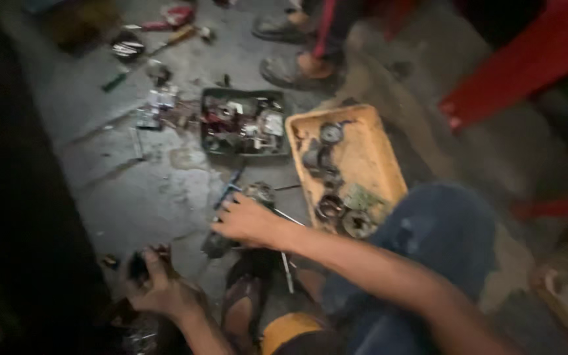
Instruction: The person sits on the floor and uses a T-handle wrench to tighten a bolt on a cylindrical mechanical part. They then switch to a blue T-handle wrench to continue tightening the same part.
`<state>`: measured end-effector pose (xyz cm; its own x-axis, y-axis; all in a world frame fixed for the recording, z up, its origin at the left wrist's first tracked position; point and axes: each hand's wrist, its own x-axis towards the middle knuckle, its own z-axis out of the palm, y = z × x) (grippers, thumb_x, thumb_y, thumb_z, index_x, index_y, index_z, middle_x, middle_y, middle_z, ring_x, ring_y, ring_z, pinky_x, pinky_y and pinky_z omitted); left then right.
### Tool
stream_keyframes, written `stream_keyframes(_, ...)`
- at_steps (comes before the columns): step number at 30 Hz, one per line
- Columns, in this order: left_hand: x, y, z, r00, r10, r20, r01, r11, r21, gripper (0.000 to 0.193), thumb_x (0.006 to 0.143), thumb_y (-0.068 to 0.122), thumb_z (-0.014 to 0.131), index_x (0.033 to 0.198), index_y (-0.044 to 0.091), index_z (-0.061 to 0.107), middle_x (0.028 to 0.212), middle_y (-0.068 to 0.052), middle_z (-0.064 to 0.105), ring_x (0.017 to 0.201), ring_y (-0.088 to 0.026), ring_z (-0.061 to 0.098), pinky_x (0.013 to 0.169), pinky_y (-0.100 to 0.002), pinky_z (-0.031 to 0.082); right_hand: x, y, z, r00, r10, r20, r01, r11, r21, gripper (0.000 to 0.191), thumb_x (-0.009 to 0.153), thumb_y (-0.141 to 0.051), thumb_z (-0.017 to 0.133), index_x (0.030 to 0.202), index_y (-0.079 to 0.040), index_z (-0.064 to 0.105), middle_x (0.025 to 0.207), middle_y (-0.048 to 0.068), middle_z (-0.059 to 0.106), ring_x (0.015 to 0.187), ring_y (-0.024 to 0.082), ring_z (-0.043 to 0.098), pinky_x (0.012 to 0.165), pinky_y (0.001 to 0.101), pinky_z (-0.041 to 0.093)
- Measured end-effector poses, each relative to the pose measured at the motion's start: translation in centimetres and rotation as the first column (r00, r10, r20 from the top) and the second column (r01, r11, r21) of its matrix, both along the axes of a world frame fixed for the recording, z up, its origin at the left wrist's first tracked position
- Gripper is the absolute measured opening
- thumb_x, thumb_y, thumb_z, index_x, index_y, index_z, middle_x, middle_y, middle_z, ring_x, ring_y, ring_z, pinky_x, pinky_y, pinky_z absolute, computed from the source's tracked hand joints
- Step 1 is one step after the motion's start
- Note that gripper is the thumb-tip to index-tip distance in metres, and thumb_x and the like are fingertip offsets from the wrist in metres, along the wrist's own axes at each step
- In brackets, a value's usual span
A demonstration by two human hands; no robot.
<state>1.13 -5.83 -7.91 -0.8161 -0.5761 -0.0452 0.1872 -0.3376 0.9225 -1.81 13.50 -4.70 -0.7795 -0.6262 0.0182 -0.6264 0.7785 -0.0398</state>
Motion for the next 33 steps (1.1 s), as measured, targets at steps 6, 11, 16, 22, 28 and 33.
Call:
stream_keyframes(6, 0.2, -0.5, 1.6, 0.987, 0.054, 0.152, -0.109, 0.919, 0.38, 0.032, 0.096, 0.012, 0.066, 0.127, 0.01, 0.059, 0.119, -0.009, 0.065, 0.091, -0.019, 0.064, 0.077, -0.037, 0.051, 4.0, 1.5, 2.0, 0.996, -0.012, -0.085, 0.02, 0.996, 0.087, 0.044, 0.073, -0.018, 0.075, 0.115, -0.006, 0.067, 0.105, 0.005, 0.068, 0.107, 0.023, 0.062, 0.085, 0.0441, 0.047)
stream_keyframes(11, 0.1, 6.4, 0.2, 0.986, -0.154, 0.057, 0.139, 0.966, 0.218, 0.022, 0.106, 0.016, 0.069, 0.12, 0.001, 0.061, 0.107, -0.006, 0.063, 0.091, -0.017, 0.06, 0.078, -0.033, 0.052, 6.8, 9.2, 8.0, 0.85, -0.494, 0.181, 0.523, 0.753, -0.399, 0.052, 0.067, -0.027, 0.089, 0.114, -0.01, 0.074, 0.095, 0.011, 0.072, 0.093, 0.032, 0.069, 0.08, 0.045, 0.055)
stream_keyframes(16, 2.3, 18.4, -2.1, 0.847, -0.524, 0.09, 0.531, 0.827, -0.184, 0.024, 0.1, 0.017, 0.066, 0.116, 0.0, 0.067, 0.108, -0.006, 0.071, 0.095, -0.013, 0.064, 0.083, -0.03, 0.054, 9.2, 21.0, 10.8, 0.389, -0.727, 0.566, 0.719, -0.145, -0.68, 0.061, 0.069, -0.022, 0.089, 0.119, 0.003, 0.067, 0.099, 0.012, 0.075, 0.083, 0.02, 0.071, 0.072, 0.0341, 0.059)
stream_keyframes(22, 4.2, 30.2, -4.1, 0.527, -0.776, 0.348, 0.801, 0.317, -0.507, 0.044, 0.087, 0.01, 0.071, 0.131, 0.004, 0.064, 0.117, -0.022, 0.071, 0.108, -0.04, 0.068, 0.094, -0.046, 0.053, 10.4, 29.3, 2.1, 0.063, -0.911, 0.407, 0.788, -0.205, -0.581, 0.06, 0.063, -0.012, 0.088, 0.118, 0.0, 0.066, 0.102, 0.017, 0.075, 0.09, 0.027, 0.073, 0.079, 0.0404, 0.058)
stream_keyframes(28, 3.4, 24.3, -1.0, 0.599, -0.684, 0.415, 0.585, 0.021, -0.81, 0.048, 0.085, 0.02, 0.074, 0.129, 0.007, 0.061, 0.122, -0.017, 0.069, 0.113, -0.038, 0.06, 0.096, -0.049, 0.048, 11.7, 27.4, -4.5, -0.062, -0.943, 0.326, 0.99, -0.099, -0.097, 0.05, 0.077, -0.015, 0.08, 0.124, -0.012, 0.065, 0.112, 0.023, 0.073, 0.106, 0.045, 0.068, 0.089, 0.0531, 0.055)
stream_keyframes(33, -1.7, 13.0, -0.3, 0.954, -0.086, 0.289, 0.295, 0.076, -0.952, 0.045, 0.076, 0.026, 0.077, 0.119, 0.011, 0.073, 0.124, -0.013, 0.066, 0.116, -0.041, 0.056, 0.098, -0.055, 0.044, 10.0, 26.3, -5.2, -0.01, -0.967, 0.253, 0.997, 0.008, 0.071, 0.06, 0.08, -0.036, 0.079, 0.133, -0.015, 0.062, 0.099, 0.024, 0.073, 0.096, 0.043, 0.07, 0.084, 0.0527, 0.055)
